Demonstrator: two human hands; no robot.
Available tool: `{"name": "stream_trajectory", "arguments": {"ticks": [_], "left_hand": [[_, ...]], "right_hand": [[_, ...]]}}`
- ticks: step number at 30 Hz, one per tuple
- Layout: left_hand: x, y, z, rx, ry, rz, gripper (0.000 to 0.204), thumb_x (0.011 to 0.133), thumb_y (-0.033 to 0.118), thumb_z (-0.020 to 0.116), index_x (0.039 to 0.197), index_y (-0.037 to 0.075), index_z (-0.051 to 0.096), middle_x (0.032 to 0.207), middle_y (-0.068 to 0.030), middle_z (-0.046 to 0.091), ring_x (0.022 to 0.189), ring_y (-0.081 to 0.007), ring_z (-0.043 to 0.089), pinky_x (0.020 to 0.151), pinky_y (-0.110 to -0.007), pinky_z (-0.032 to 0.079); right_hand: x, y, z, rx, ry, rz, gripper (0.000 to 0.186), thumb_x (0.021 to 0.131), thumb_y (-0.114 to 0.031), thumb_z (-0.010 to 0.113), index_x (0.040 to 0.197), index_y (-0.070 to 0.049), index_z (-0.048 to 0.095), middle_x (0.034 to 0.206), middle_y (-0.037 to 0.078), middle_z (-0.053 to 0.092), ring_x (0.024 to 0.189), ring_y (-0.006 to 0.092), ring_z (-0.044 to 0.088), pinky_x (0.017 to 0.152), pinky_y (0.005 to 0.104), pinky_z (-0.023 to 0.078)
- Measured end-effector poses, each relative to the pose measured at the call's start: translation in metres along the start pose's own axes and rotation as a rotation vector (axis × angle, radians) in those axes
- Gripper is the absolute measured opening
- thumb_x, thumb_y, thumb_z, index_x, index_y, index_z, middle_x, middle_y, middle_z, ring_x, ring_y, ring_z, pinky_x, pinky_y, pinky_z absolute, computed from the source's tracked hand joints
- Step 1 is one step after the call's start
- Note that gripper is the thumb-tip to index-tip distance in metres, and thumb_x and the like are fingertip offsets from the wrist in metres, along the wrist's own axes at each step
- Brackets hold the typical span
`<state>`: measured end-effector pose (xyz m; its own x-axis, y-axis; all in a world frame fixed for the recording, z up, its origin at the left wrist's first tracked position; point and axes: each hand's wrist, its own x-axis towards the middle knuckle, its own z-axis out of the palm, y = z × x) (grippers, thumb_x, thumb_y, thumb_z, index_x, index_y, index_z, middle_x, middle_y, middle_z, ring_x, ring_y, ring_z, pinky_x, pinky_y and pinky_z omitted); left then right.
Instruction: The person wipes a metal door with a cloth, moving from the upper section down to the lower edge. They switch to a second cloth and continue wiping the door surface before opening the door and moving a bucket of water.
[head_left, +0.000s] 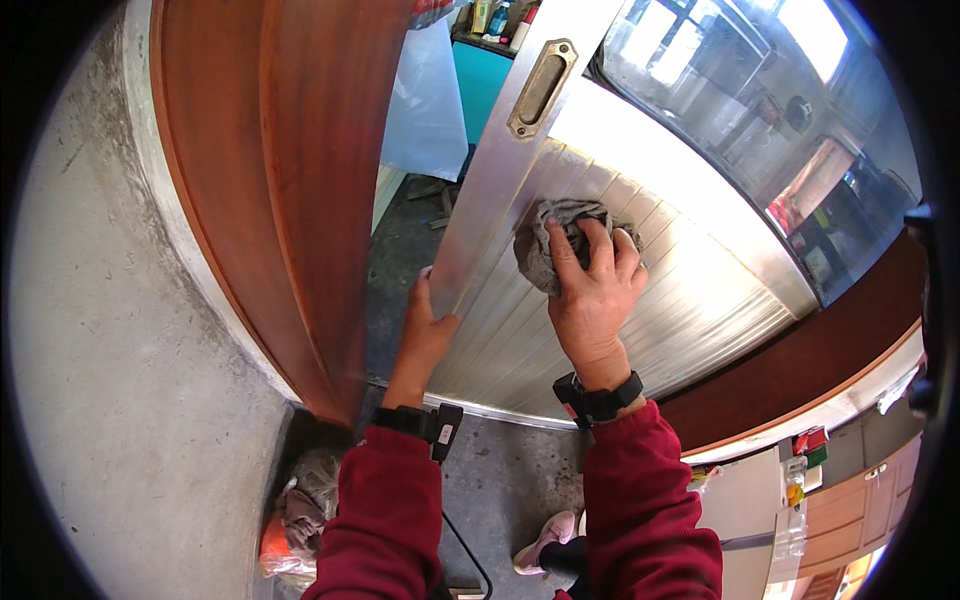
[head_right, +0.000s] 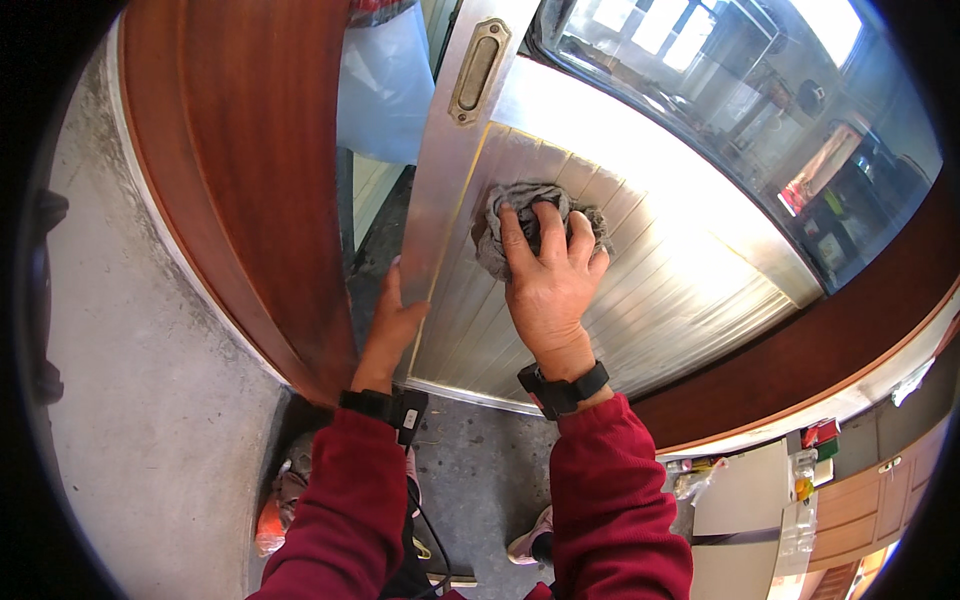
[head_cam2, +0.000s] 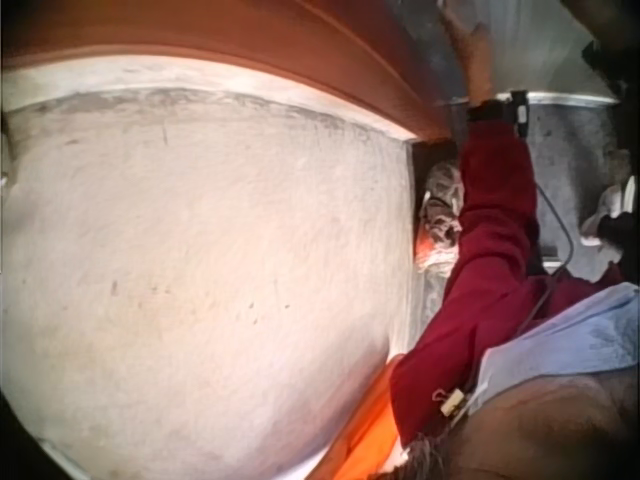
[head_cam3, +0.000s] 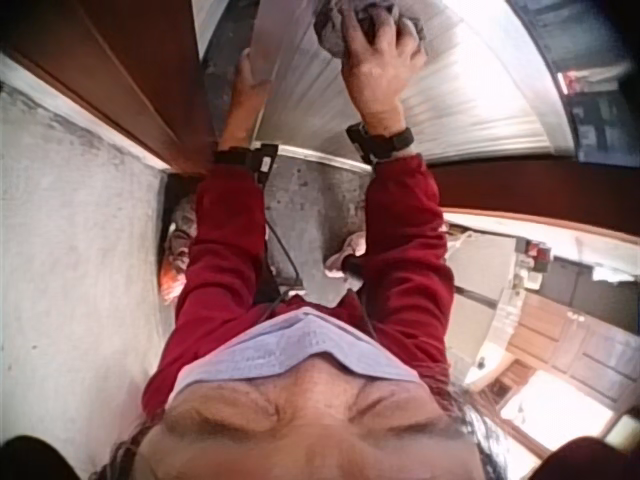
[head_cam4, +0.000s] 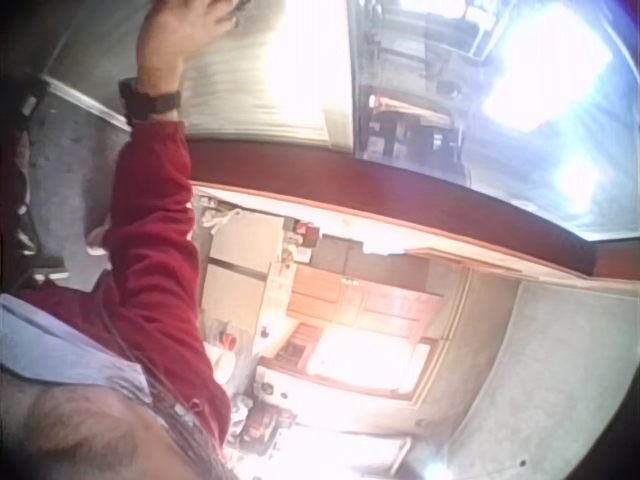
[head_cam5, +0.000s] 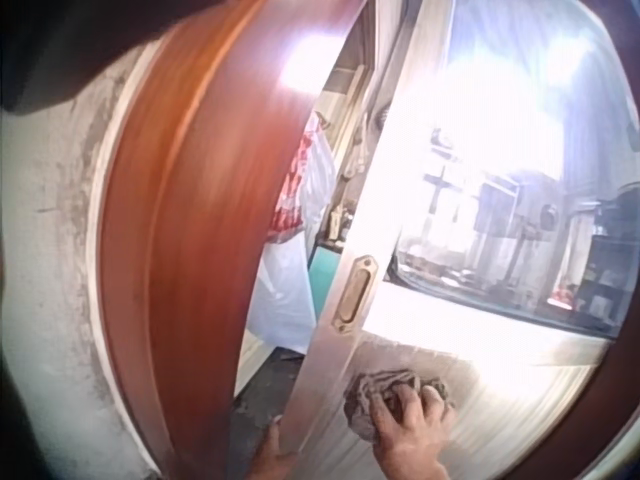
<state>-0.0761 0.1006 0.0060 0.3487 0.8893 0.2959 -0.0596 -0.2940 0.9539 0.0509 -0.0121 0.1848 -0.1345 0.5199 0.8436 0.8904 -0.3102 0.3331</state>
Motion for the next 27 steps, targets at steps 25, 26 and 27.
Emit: {"name": "stream_trajectory", "arguments": {"ticks": [25,26,27], "left_hand": [[-0.002,0.003,0.002,-0.05,0.03,0.014,0.08,0.073,-0.001,0.058,0.148,0.002,0.032,0.144,-0.0235,0.044,0.137,-0.0357,0.041,0.112,-0.038,0.033],[-0.002,0.002,0.002,-0.068,0.019,0.004,0.079,0.073,-0.002,0.057,0.148,0.002,0.033,0.144,-0.0235,0.044,0.136,-0.0358,0.042,0.112,-0.038,0.033],[-0.002,0.002,0.001,-0.085,0.01,-0.005,0.079,0.073,-0.002,0.057,0.148,0.002,0.033,0.144,-0.0235,0.043,0.136,-0.0359,0.042,0.112,-0.038,0.033]], "right_hand": [[-0.03,-0.031,0.03,0.096,-0.056,-0.016,0.013,0.075,-0.017,0.061,0.087,-0.015,0.065,0.105,0.004,0.056,0.106,0.0319,0.052,0.079,0.051,0.038],[-0.04,-0.039,0.035,0.086,-0.071,-0.026,0.012,0.075,-0.018,0.061,0.086,-0.015,0.064,0.105,0.005,0.057,0.106,0.0321,0.052,0.081,0.0523,0.038],[-0.051,-0.045,0.041,0.075,-0.094,-0.031,0.012,0.075,-0.018,0.061,0.085,-0.014,0.064,0.106,0.005,0.057,0.107,0.0323,0.052,0.082,0.0535,0.038]]}}
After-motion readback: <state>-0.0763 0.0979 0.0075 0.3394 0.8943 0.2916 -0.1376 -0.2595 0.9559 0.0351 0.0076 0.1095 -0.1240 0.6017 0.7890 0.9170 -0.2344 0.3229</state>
